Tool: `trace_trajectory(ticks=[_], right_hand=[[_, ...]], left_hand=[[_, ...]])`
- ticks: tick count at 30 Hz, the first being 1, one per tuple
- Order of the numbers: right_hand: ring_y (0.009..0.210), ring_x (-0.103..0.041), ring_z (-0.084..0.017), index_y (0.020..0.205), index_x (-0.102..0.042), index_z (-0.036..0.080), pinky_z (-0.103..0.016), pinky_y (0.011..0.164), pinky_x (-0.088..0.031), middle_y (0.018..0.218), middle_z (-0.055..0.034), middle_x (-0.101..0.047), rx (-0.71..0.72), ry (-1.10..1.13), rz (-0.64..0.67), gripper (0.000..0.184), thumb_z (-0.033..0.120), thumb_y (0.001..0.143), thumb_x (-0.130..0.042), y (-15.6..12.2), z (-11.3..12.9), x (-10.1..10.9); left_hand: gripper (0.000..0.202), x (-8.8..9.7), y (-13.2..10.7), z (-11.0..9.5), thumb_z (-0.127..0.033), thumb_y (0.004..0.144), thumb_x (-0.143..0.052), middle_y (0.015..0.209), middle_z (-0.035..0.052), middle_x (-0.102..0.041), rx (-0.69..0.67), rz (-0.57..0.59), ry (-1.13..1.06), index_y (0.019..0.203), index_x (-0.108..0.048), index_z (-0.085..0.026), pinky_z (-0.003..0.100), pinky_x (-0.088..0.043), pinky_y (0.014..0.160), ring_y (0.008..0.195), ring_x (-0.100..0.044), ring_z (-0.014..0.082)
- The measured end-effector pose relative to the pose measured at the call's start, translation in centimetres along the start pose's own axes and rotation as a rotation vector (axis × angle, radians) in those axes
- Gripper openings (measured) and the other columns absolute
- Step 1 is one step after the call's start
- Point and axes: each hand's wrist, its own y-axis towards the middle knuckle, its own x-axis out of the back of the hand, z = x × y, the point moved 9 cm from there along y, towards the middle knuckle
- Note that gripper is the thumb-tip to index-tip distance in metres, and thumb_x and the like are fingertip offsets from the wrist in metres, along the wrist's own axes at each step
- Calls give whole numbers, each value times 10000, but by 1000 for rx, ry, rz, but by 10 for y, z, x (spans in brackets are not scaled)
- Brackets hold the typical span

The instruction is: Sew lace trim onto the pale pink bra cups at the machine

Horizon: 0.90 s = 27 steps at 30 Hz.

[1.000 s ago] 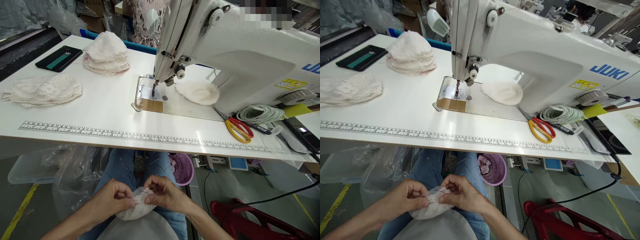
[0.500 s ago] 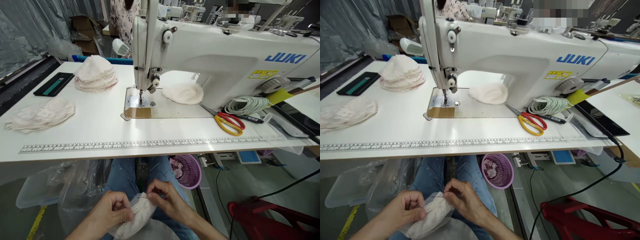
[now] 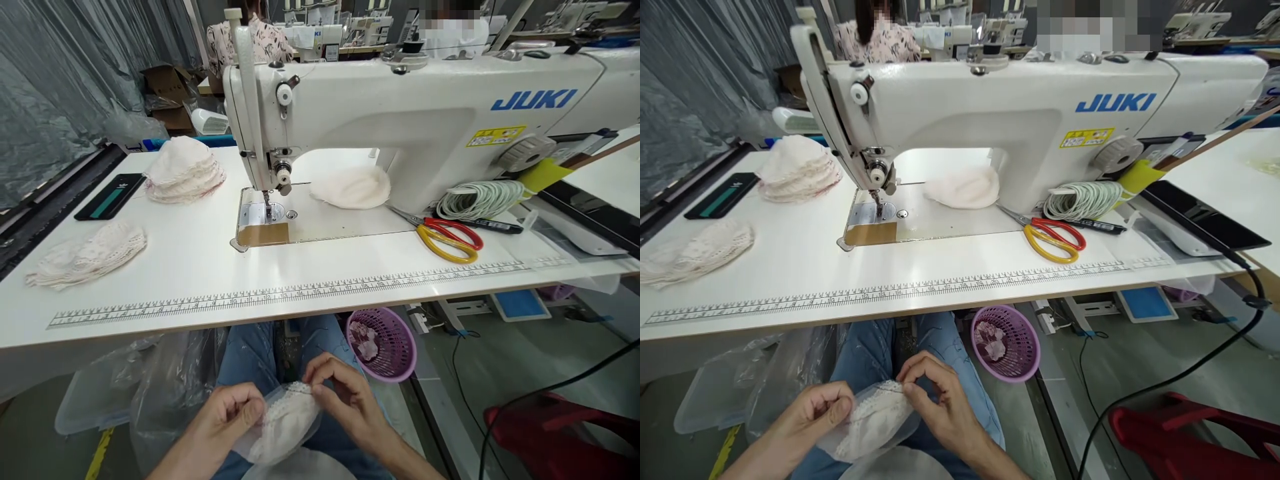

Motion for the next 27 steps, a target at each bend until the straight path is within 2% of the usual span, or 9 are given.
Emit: trace_trajectory(ticks=[9, 13, 16, 18, 19, 22, 24, 26, 27], right_hand=[[927, -518, -182, 877, -506, 204, -306, 799, -392, 1018, -78, -537, -59, 131, 61, 180, 345, 953, -423, -13, 1, 9], [786, -489, -151, 871, -477, 204, -267, 697, -388, 878, -42, -530, -160, 71, 7, 228, 400, 957, -399, -18, -13, 18], [628, -410, -114, 854, -471, 201, -224, 561, -346, 711, 12, -428, -174, -87, -54, 248, 418, 952, -402, -17, -10, 31], [542, -353, -99, 840, -468, 204, -211, 477, -299, 640, 36, -367, -115, -196, -59, 244, 417, 947, -414, -5, 14, 42], [513, -343, -95, 836, -468, 208, -208, 447, -283, 616, 42, -359, -64, -255, -55, 234, 413, 942, -427, 5, 33, 50], [458, -365, -93, 866, -487, 214, -214, 405, -272, 576, 40, -397, 110, -529, -104, 198, 394, 937, -443, 45, 113, 84], [446, -376, -95, 871, -510, 202, -228, 419, -296, 555, 31, -415, 223, -820, -164, 239, 425, 928, -444, 73, 168, 103], [491, -434, -122, 862, -525, 185, -274, 498, -359, 582, -5, -473, 360, -1145, -283, 301, 464, 917, -426, 89, 210, 105], [588, -500, -163, 888, -537, 171, -321, 582, -400, 665, -53, -534, 418, -1267, -336, 305, 452, 917, -424, 89, 219, 98]], left_hand=[[578, 2, -1, 4, -754, 669, -530, 577, -57, -319, 35, -31, -96, 582, -428, -192, 221, -202, 530, 562, -250, 113], [571, 2, -2, 3, -736, 678, -547, 587, -52, -345, 43, -34, -136, 589, -439, -182, 206, -243, 543, 574, -285, 111], [530, 6, -4, 4, -690, 696, -580, 599, -42, -398, 24, -42, -224, 615, -468, -178, 203, -311, 557, 579, -342, 114], [501, 12, -6, 4, -653, 701, -612, 602, -44, -402, 11, -81, -305, 618, -455, -184, 202, -346, 555, 569, -351, 110], [495, 17, -8, 4, -640, 702, -622, 599, -49, -388, 9, -104, -335, 613, -439, -188, 196, -352, 547, 563, -343, 106], [508, 29, -13, 3, -632, 695, -638, 591, -64, -325, -12, -167, -371, 592, -403, -194, 164, -341, 513, 556, -289, 96], [515, 36, -17, 2, -635, 676, -653, 590, -69, -298, -37, -208, -388, 583, -408, -192, 154, -360, 517, 561, -271, 95], [508, 41, -19, 3, -641, 653, -669, 595, -63, -329, -69, -262, -412, 590, -460, -183, 161, -407, 559, 578, -307, 99], [499, 42, -19, 4, -642, 642, -676, 604, -55, -362, -77, -288, -425, 605, -498, -178, 167, -427, 583, 596, -345, 105]])
